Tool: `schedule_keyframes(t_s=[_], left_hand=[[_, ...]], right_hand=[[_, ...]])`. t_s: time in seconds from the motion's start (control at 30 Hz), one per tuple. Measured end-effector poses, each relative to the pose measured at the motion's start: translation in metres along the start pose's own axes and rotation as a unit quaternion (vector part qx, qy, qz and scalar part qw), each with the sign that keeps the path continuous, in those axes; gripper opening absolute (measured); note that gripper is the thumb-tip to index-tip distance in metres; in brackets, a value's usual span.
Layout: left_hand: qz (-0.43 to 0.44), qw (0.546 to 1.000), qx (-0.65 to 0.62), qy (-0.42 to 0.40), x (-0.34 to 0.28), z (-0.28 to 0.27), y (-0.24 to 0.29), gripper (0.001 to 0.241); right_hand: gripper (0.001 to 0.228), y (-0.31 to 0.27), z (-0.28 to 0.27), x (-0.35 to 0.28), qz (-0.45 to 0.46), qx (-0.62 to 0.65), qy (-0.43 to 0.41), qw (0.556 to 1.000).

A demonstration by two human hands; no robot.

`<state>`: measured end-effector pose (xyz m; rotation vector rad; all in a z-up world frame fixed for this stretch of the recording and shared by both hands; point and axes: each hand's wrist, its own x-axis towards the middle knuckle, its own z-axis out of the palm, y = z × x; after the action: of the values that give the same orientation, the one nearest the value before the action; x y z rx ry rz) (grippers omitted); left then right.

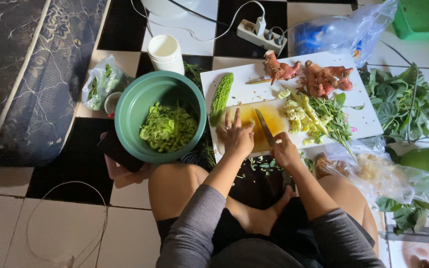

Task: The person cuts a bitter melon into slices using a knife on a white cutting board and places the slices into a green bowl.

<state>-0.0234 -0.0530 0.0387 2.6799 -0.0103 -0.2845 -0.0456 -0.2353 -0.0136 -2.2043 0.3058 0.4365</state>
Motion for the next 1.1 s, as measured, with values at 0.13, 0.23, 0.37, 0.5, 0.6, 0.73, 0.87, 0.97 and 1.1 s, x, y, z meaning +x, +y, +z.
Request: schedule_keyframes(t_s=[0.13,0.23,0.37,0.5,0.6,0.73,0.87,0.97,1.1], left_hand=[[-0.011,1.000,-0.014,-0.016,-0.005,0.003,0.000,0.038],[-0.031,0.998,-0.014,-0.045,0.001,0.020,-0.007,0.042],[-0.028,0.999,0.017,-0.038,0.002,0.028,-0.009,0.044],[-0.032,0.999,-0.005,-0.013,0.001,0.021,-0.013,0.045],[-0.010,0.999,-0.009,0.042,-0.008,-0.002,-0.023,0.046],[0.046,0.959,-0.022,0.280,-0.008,-0.004,-0.056,0.049],[0.033,0.930,-0.055,0.362,-0.019,-0.040,-0.092,0.049],[-0.003,0.915,-0.054,0.400,-0.025,-0.056,-0.126,0.054],[-0.089,0.924,-0.020,0.370,-0.031,-0.061,-0.169,0.057]], right_hand=[[0.036,-0.004,0.010,-0.003,-0.011,0.035,-0.013,0.999],[0.041,-0.022,0.011,-0.013,-0.019,0.099,-0.026,0.995],[0.042,-0.009,0.018,-0.003,-0.035,0.166,-0.059,0.984],[0.040,-0.030,0.017,-0.013,-0.054,0.196,-0.046,0.978],[0.038,-0.057,0.020,-0.020,-0.076,0.190,-0.036,0.978],[0.036,-0.093,0.043,-0.018,-0.138,0.187,-0.046,0.971],[0.030,-0.150,0.068,-0.034,-0.174,0.152,-0.078,0.970],[0.030,-0.182,0.094,-0.044,-0.221,0.092,-0.086,0.967],[0.030,-0.188,0.133,-0.036,-0.199,-0.040,-0.083,0.976]])
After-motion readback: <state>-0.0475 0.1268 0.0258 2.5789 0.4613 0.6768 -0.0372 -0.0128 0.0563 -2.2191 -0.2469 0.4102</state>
